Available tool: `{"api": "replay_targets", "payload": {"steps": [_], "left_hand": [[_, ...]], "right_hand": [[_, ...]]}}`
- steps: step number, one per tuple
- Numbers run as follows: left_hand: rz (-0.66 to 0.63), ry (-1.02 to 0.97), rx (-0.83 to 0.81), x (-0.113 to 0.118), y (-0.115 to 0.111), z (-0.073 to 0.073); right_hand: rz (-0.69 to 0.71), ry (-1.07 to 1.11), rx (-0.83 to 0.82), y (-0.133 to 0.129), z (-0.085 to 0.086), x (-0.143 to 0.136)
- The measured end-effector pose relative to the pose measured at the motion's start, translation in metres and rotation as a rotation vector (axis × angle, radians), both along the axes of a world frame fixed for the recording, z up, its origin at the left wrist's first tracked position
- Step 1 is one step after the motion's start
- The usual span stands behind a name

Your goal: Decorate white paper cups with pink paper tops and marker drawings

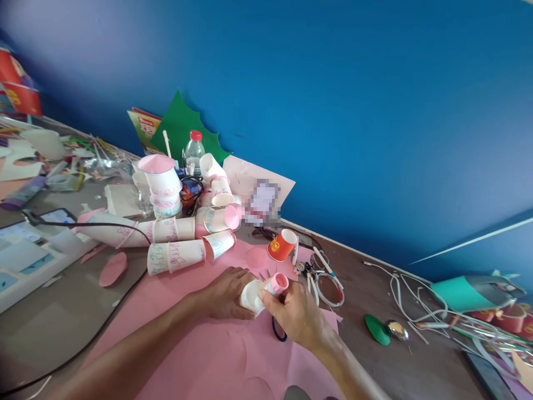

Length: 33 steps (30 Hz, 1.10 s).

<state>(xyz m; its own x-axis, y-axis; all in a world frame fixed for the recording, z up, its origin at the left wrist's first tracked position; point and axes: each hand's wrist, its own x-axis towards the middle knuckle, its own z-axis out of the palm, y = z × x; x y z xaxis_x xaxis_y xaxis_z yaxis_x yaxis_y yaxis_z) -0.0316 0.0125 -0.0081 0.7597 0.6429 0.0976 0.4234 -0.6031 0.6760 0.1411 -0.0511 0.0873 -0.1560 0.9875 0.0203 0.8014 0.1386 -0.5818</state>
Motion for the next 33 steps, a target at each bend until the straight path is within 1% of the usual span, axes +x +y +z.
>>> {"api": "replay_targets", "payload": {"steps": [2, 4, 6, 9, 12, 16, 19, 23, 26, 28, 31, 33], "left_hand": [[0.004, 0.000, 0.008, 0.000, 0.000, -0.001], [0.002, -0.002, 0.009, 0.000, 0.000, -0.001], [-0.007, -0.017, 0.010, -0.001, 0.000, -0.001], [-0.010, -0.037, 0.007, -0.001, -0.001, -0.001], [-0.013, -0.022, -0.005, -0.002, -0.001, 0.001], [-0.010, -0.014, 0.000, -0.001, 0.000, 0.003], [-0.003, 0.013, 0.009, 0.000, 0.001, 0.003], [-0.004, 0.055, 0.022, 0.001, 0.000, 0.004], [0.000, 0.053, 0.041, 0.001, 0.000, 0.003], [0.004, 0.034, 0.050, 0.001, 0.000, 0.001], [0.004, 0.014, 0.044, 0.000, 0.001, -0.003], [0.001, 0.012, 0.040, 0.000, 0.001, -0.005]], "right_hand": [[-0.012, 0.126, -0.077, 0.002, 0.002, 0.001], [-0.051, 0.205, -0.081, 0.005, 0.006, 0.002], [-0.085, 0.190, -0.032, 0.006, 0.009, 0.005], [-0.071, 0.111, 0.004, 0.003, 0.012, 0.006], [-0.056, 0.122, -0.025, -0.002, 0.008, 0.005], [-0.050, 0.142, -0.094, -0.005, -0.004, 0.002], [0.001, 0.192, -0.079, -0.001, -0.011, -0.001], [0.083, 0.258, -0.056, 0.009, -0.012, -0.008], [0.102, 0.226, -0.010, 0.013, -0.012, -0.012], [0.088, 0.170, 0.044, 0.013, -0.012, -0.014], [0.039, 0.088, 0.183, 0.013, -0.012, -0.011], [-0.027, 0.060, 0.277, 0.012, -0.010, -0.006]]}}
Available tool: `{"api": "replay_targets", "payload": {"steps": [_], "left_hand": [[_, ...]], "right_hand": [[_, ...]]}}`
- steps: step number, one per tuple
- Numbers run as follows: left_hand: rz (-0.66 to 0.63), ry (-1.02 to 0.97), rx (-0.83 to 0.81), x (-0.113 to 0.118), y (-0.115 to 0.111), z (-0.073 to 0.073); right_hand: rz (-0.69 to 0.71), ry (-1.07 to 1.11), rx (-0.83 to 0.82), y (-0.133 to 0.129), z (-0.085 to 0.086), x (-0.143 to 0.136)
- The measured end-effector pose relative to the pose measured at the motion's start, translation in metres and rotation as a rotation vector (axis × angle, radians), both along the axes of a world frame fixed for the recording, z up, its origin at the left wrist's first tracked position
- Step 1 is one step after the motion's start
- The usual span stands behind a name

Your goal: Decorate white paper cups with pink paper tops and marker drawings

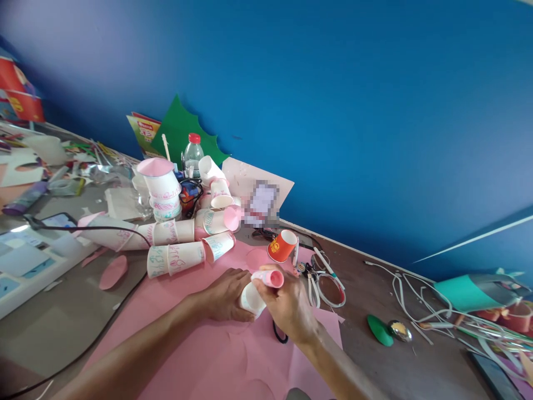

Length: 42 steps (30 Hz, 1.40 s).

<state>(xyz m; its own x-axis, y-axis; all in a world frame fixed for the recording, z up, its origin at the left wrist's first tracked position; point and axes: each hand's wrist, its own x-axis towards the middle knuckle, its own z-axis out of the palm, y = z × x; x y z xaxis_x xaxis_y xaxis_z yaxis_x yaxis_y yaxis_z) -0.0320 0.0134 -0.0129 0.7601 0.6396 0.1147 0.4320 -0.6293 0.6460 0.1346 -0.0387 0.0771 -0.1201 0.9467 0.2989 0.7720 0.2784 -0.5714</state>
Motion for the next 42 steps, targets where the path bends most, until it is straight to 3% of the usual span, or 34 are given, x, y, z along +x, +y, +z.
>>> {"api": "replay_targets", "payload": {"steps": [3, 6, 11, 18, 24, 29, 32, 36, 39, 42], "left_hand": [[-0.007, -0.007, 0.000, 0.000, 0.000, 0.000], [-0.008, -0.010, -0.004, 0.000, -0.001, 0.000], [0.004, -0.006, 0.002, 0.002, 0.000, 0.001], [0.004, -0.066, -0.066, 0.000, 0.001, 0.007], [0.038, 0.007, -0.024, 0.001, -0.001, 0.003], [0.015, -0.007, 0.049, 0.000, -0.002, -0.001], [0.005, -0.009, 0.037, 0.000, -0.002, 0.000], [0.008, 0.036, 0.021, 0.001, -0.001, 0.003], [0.002, 0.044, 0.015, 0.001, -0.002, 0.002], [0.008, 0.035, 0.035, 0.001, -0.003, 0.000]], "right_hand": [[-0.069, 0.012, 0.023, -0.002, 0.006, 0.007], [-0.002, 0.024, -0.085, -0.005, 0.009, 0.005], [0.067, 0.077, -0.200, -0.002, -0.002, -0.011], [-0.036, 0.010, -0.087, 0.009, -0.007, -0.015], [-0.111, -0.128, 0.030, 0.010, -0.007, -0.003], [-0.313, -0.114, 0.020, 0.019, 0.006, 0.018], [-0.219, -0.121, -0.091, 0.014, 0.011, 0.017], [-0.071, -0.047, -0.151, 0.004, 0.006, 0.000], [-0.055, -0.059, -0.155, 0.009, -0.001, -0.008], [-0.155, -0.175, -0.108, 0.021, -0.007, -0.004]]}}
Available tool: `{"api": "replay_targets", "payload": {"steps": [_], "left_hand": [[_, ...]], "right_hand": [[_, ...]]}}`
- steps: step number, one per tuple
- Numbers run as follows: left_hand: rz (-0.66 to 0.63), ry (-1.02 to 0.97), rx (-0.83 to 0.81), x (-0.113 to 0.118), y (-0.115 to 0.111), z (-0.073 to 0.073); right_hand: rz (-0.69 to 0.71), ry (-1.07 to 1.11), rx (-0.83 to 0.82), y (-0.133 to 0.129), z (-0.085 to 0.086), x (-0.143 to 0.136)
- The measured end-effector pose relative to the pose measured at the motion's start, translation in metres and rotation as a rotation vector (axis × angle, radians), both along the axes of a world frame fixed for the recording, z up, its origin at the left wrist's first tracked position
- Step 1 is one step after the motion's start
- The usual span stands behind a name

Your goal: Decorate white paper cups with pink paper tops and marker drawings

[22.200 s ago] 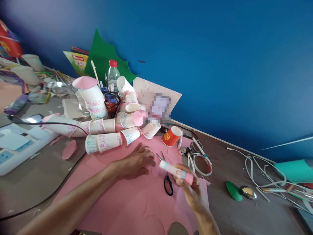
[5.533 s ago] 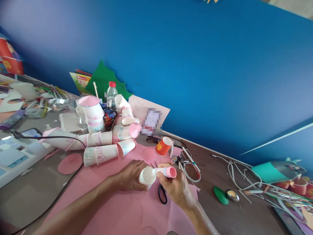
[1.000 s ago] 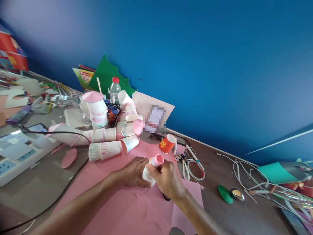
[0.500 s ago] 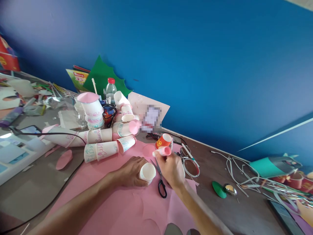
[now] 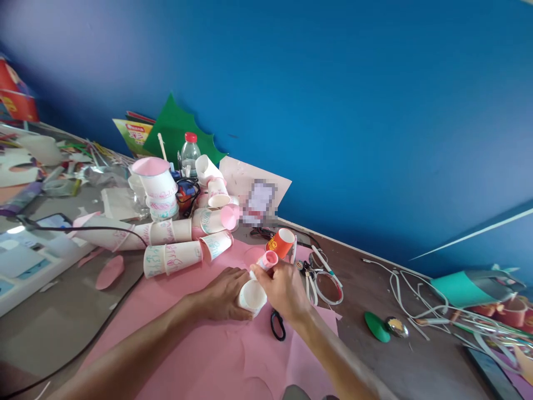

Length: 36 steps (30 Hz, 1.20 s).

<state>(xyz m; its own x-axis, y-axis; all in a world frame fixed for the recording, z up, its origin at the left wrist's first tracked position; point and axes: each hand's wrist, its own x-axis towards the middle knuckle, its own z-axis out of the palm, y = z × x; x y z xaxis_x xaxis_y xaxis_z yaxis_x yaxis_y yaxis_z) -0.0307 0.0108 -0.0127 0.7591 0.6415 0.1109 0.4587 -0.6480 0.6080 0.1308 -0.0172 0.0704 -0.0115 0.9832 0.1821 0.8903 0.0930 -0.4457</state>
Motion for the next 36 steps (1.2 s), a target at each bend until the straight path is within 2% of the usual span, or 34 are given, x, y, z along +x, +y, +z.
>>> {"api": "replay_targets", "payload": {"steps": [2, 4, 7, 11, 16, 24, 29, 32, 36], "left_hand": [[0.020, -0.002, 0.020, 0.000, 0.000, -0.001], [0.015, -0.006, 0.020, 0.000, 0.000, -0.001], [-0.013, -0.028, -0.005, 0.000, 0.000, 0.000], [0.009, -0.027, -0.027, 0.000, 0.000, 0.003], [0.004, 0.005, -0.008, 0.001, -0.001, 0.003], [0.013, -0.022, -0.013, 0.001, -0.001, -0.001], [0.012, -0.021, 0.006, 0.001, -0.001, -0.004], [0.007, -0.028, -0.005, 0.000, 0.000, -0.003], [-0.006, -0.014, 0.004, -0.001, 0.000, 0.001]], "right_hand": [[-0.082, -0.070, 0.022, 0.005, 0.000, 0.008], [-0.103, -0.058, 0.015, 0.004, 0.003, 0.016], [-0.026, 0.047, -0.012, -0.009, 0.009, 0.021], [0.127, 0.164, -0.089, -0.025, 0.009, 0.012], [0.189, 0.192, -0.058, -0.018, 0.002, -0.001], [0.078, -0.062, 0.031, -0.020, 0.005, 0.005], [0.054, -0.017, 0.050, -0.021, 0.004, -0.006], [0.059, 0.078, -0.016, -0.020, 0.003, -0.013], [0.158, 0.226, -0.176, -0.020, 0.008, -0.008]]}}
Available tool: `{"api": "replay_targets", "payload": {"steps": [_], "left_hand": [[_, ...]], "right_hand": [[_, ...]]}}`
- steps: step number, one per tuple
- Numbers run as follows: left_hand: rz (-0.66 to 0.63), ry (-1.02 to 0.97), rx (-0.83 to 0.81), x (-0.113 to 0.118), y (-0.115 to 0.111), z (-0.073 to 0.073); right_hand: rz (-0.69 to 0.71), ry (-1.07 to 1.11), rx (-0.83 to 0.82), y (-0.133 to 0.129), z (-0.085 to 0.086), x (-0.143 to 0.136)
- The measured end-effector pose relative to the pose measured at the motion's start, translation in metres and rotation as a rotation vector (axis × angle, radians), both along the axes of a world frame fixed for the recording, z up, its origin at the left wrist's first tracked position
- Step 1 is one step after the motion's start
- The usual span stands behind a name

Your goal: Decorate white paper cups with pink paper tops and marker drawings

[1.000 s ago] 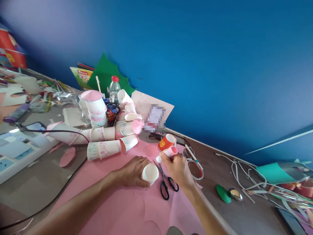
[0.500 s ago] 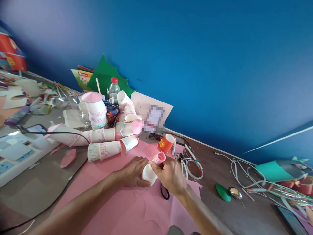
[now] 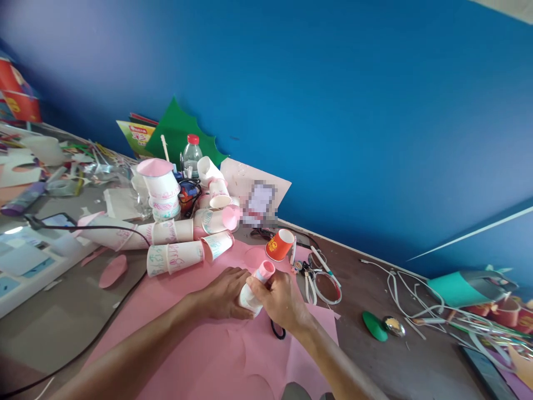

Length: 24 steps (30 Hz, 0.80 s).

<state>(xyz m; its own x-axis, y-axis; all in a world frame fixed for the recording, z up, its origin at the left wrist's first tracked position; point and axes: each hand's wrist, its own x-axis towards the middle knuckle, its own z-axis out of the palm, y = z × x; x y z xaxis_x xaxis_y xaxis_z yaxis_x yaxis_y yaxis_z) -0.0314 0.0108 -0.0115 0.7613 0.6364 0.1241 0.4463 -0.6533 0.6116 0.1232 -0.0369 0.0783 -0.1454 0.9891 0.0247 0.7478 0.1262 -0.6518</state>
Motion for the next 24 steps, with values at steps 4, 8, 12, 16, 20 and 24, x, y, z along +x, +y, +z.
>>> {"api": "replay_targets", "payload": {"steps": [4, 8, 12, 16, 20, 24], "left_hand": [[0.001, 0.001, 0.013, 0.000, 0.000, 0.002], [0.004, -0.014, -0.007, 0.002, -0.001, 0.001], [0.015, 0.010, -0.015, 0.002, -0.002, 0.002], [0.006, 0.017, -0.013, 0.000, -0.002, 0.003], [0.007, -0.006, -0.024, -0.002, -0.003, 0.005], [0.012, -0.018, -0.030, -0.002, -0.002, 0.003]], "right_hand": [[0.119, -0.048, -0.085, 0.000, 0.012, 0.015], [0.073, -0.191, -0.114, 0.000, 0.021, 0.020], [0.001, -0.321, 0.031, 0.000, 0.022, 0.014], [0.005, -0.075, 0.155, -0.001, 0.025, 0.017], [-0.066, 0.319, 0.126, -0.010, 0.023, 0.037], [-0.094, 0.786, -0.022, -0.022, 0.008, 0.057]]}}
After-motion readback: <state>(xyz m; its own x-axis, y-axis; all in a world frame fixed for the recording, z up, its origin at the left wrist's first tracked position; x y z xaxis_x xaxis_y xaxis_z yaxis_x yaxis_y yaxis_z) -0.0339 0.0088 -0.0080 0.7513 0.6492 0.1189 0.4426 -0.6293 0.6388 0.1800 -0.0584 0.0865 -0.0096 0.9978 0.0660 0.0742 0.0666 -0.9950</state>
